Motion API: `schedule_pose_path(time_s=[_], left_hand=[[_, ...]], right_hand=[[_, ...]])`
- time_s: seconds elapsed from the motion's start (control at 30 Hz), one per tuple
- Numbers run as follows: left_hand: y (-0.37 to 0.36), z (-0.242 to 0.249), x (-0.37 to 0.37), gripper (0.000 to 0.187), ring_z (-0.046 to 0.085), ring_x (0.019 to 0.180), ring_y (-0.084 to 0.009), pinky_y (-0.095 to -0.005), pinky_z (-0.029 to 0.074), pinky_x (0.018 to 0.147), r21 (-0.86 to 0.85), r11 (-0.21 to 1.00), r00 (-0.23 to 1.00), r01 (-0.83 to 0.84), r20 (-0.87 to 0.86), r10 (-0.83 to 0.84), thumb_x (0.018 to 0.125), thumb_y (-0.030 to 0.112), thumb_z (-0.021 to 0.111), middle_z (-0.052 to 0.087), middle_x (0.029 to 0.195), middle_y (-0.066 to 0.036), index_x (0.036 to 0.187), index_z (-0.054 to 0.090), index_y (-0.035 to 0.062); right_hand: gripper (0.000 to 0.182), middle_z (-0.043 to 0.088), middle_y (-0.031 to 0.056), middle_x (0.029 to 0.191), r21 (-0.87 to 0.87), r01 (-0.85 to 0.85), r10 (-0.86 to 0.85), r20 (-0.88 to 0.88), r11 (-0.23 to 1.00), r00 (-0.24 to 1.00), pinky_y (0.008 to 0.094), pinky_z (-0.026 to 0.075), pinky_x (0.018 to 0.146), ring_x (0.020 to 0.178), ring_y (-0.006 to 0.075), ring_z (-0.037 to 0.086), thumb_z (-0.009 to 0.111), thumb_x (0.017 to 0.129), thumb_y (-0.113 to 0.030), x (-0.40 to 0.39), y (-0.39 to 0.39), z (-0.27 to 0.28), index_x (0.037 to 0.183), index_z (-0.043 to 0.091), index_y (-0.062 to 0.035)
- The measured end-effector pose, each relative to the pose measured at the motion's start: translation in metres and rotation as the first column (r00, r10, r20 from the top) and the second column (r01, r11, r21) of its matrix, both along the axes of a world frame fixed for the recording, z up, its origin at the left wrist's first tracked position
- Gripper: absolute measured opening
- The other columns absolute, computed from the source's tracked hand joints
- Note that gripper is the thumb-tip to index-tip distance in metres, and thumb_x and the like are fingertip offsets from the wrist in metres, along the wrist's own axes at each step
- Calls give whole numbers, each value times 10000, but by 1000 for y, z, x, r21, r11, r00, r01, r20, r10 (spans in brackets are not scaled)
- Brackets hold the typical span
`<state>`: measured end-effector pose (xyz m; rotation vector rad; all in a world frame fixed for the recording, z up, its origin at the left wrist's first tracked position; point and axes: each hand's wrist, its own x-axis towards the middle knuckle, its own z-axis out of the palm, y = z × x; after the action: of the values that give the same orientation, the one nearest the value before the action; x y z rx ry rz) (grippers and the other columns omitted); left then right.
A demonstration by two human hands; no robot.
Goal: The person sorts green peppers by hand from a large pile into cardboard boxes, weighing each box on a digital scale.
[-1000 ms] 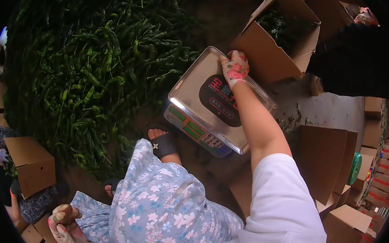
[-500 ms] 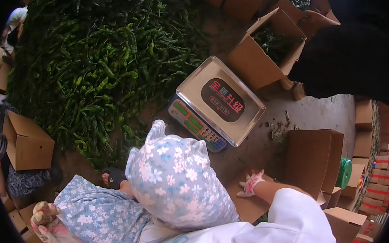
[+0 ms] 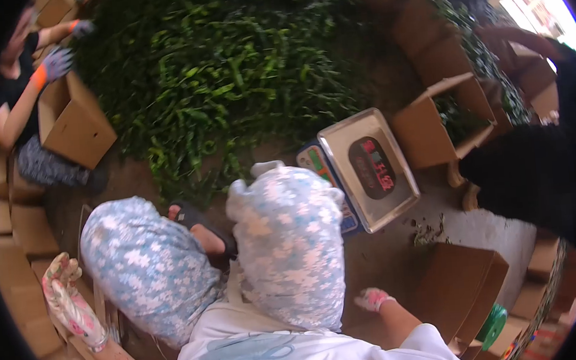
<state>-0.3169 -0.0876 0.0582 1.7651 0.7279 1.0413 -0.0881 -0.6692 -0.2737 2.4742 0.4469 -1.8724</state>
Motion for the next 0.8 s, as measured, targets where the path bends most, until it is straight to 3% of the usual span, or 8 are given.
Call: schedule_pose_path(time_s=[0.1,0.13,0.23,0.3,0.6,0.67,0.77,0.8], left_hand=[[-22,-5,-40,349,628,966,-259,-351,501,824,37,932,931,-360,-46,362,972,249,464,603,1140,-205,1203,516,-8],[-34,-6,-46,333,633,957,-243,-343,509,836,35,907,907,-419,-39,420,978,211,456,610,1135,-198,1221,509,-11],[-61,-17,-84,276,639,921,-178,-293,513,814,-37,841,841,-540,-34,539,948,62,498,634,1096,-114,1216,521,-3],[-90,-32,-126,339,651,898,-163,-290,520,756,233,739,648,-632,-365,669,901,120,591,635,1076,-154,1231,538,66],[-259,-22,-324,449,496,1170,-362,-410,409,983,749,189,-501,-636,-586,637,846,285,610,554,1212,-199,1224,540,53],[-279,-24,-344,681,470,1224,-319,-397,374,1027,139,-168,-200,-976,-878,435,810,473,649,494,1314,-225,1316,487,48],[-307,-124,-443,771,454,1248,-306,-377,330,1059,198,302,-86,-933,-934,346,843,534,579,455,1372,-207,1345,429,-31],[-283,-132,-442,759,472,1220,-317,-382,344,1046,11,171,70,-985,-885,461,857,525,569,478,1344,-218,1324,437,-58]], right_hand=[[217,678,119,836,713,200,-541,288,671,790,346,495,685,722,257,631,567,849,-260,124,107,14,851,649,-59],[187,652,43,807,616,788,-800,-474,-1,369,317,487,676,695,174,599,548,866,-223,150,183,93,856,648,-66],[173,581,9,811,953,178,-471,-43,246,881,264,453,720,762,110,521,482,868,-121,213,324,208,870,625,-24],[172,563,15,830,888,-411,-307,458,207,834,244,426,761,800,112,521,429,849,-66,254,399,248,869,592,-14],[268,666,82,929,563,-790,470,644,243,603,260,476,738,822,105,582,576,872,-109,117,545,287,1111,620,6],[254,658,89,799,439,-866,588,644,240,489,271,466,661,690,123,556,583,859,-159,90,549,302,1059,653,-19],[362,665,175,1025,541,-780,381,681,313,625,364,481,830,954,261,638,533,890,-316,92,538,317,1111,628,-44],[369,676,144,1019,576,-713,295,656,400,695,359,481,824,936,232,637,537,885,-322,103,531,312,1120,630,-53]])
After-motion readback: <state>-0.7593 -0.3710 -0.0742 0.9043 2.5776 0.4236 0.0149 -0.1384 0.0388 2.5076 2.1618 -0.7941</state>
